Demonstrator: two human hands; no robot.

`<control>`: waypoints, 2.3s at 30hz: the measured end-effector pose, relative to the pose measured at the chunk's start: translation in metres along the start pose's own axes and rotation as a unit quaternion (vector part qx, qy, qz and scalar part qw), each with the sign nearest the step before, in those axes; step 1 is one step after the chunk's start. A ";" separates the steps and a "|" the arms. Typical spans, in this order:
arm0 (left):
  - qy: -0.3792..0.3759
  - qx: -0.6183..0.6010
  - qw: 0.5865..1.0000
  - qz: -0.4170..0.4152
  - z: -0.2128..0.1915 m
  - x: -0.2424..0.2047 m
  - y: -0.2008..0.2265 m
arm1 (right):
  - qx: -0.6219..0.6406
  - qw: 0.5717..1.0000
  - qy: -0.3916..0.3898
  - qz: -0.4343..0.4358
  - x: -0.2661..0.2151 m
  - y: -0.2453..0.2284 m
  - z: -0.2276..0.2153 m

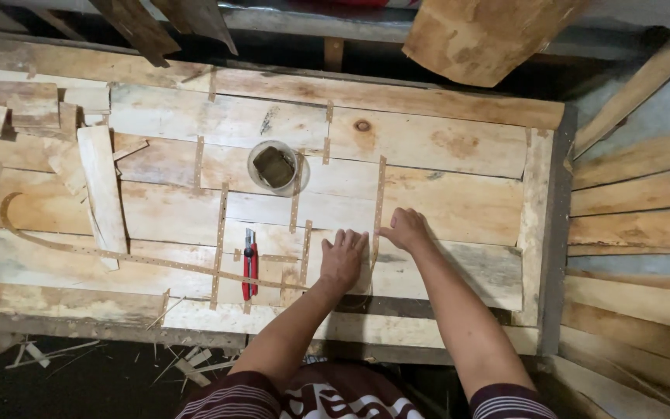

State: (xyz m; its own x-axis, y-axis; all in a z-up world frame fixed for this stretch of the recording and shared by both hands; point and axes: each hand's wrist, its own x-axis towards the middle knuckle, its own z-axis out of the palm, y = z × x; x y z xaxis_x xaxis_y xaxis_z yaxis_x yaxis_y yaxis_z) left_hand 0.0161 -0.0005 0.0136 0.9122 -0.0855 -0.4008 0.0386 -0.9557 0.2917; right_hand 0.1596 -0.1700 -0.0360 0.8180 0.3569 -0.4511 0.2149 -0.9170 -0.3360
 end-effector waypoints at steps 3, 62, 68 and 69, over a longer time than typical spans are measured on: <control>-0.004 0.007 1.000 -0.012 0.003 0.004 -0.003 | -0.073 0.997 0.001 0.010 0.002 -0.014 -0.004; -0.009 -0.019 0.999 -0.033 0.013 0.004 0.001 | -0.018 0.999 0.033 -0.008 -0.038 -0.007 -0.013; -0.018 -0.003 0.999 -0.033 0.006 0.003 0.002 | 0.022 0.997 -0.002 0.080 -0.027 -0.027 -0.025; -0.030 -0.001 0.999 -0.034 0.005 0.002 0.003 | 0.008 0.995 -0.018 0.102 -0.029 -0.036 -0.033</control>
State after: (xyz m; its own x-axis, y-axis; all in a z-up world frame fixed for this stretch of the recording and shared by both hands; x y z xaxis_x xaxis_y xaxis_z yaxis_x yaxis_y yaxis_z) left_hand 0.0160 -0.0052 0.0090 0.8810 -0.0375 -0.4715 0.1002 -0.9595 0.2634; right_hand 0.1453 -0.1535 0.0164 0.8239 0.1695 -0.5409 0.0370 -0.9683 -0.2470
